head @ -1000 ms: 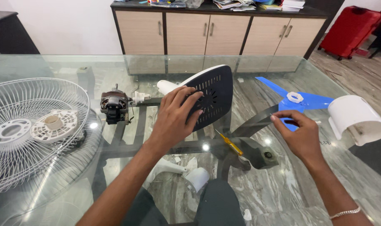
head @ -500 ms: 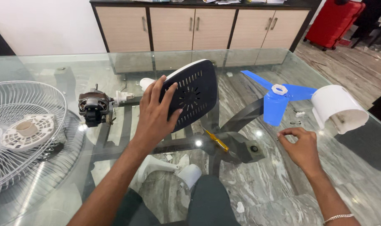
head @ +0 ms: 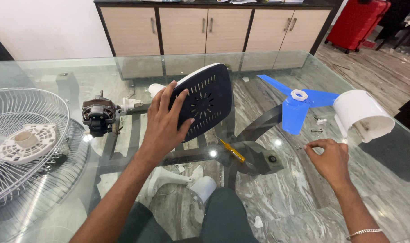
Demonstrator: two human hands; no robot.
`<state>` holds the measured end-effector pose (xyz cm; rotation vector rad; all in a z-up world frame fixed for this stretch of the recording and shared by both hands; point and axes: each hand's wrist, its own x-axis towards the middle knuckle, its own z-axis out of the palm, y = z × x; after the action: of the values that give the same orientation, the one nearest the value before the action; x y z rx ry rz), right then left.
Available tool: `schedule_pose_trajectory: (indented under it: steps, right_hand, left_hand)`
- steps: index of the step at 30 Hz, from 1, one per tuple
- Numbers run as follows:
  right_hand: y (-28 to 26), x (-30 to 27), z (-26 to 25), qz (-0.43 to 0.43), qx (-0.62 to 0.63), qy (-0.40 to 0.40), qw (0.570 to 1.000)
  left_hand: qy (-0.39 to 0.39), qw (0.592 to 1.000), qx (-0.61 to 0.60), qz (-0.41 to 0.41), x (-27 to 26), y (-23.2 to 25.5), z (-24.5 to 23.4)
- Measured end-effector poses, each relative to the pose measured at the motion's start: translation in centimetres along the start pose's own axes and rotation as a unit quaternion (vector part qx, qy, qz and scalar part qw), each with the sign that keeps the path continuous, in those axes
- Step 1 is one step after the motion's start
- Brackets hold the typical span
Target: The person uses a yellow screwdriver to tighten screws on the back grill of a fan. They hold the grill with one hand and turn the screwdriver with the other, working on multiple screw holes around the perimeter.
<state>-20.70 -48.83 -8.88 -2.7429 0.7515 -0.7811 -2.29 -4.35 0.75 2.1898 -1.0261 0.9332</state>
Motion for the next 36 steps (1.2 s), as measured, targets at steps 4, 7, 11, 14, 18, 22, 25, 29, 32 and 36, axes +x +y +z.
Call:
schedule_pose_trajectory:
  steps: [4, 7, 11, 14, 18, 22, 25, 29, 32, 36]
  right_hand:
    - [0.3, -0.1, 0.3, -0.01, 0.011, 0.015, 1.0]
    - [0.3, -0.1, 0.2, -0.028, 0.023, 0.039, 0.999]
    - [-0.9, -0.3, -1.0, -0.069, 0.046, 0.084, 0.993]
    - [-3.8, -0.3, -2.5, -0.113, 0.059, 0.119, 0.985]
    - [-10.1, 0.1, -4.5, -0.153, 0.14, 0.111, 0.972]
    - [-17.1, 1.1, -6.5, -0.215, 0.219, 0.109, 0.945]
    - [-21.7, 1.7, -7.5, -0.273, 0.235, 0.13, 0.924]
    - [-26.5, 1.9, -7.6, -0.282, 0.289, 0.114, 0.908]
    - [-29.0, 1.7, -6.8, -0.273, 0.32, 0.089, 0.903]
    - [-30.2, 1.7, -5.7, -0.317, 0.315, 0.07, 0.892]
  left_hand:
    - [-0.011, 1.0, 0.0, -0.005, 0.1, -0.1, 0.0]
    - [-0.015, 1.0, -0.003, -0.007, 0.2, 0.0, -0.1]
    - [-0.01, 1.0, -0.024, -0.008, 0.2, -0.1, -0.6]
    - [0.005, 0.999, -0.041, 0.0, 0.2, -0.2, -0.9]
    - [0.025, 0.998, -0.058, -0.001, 0.4, -0.6, -1.2]
    - [0.028, 0.998, -0.055, -0.011, 0.4, -1.5, -1.4]
    - [0.033, 0.998, -0.058, -0.018, 0.3, -2.2, -1.5]
    - [0.035, 0.986, -0.147, -0.07, 0.0, -2.7, -1.2]
    - [0.03, 0.97, -0.215, -0.109, -0.1, -2.7, -0.6]
    - [-0.001, 0.959, -0.233, -0.159, -0.1, -2.6, 0.1]
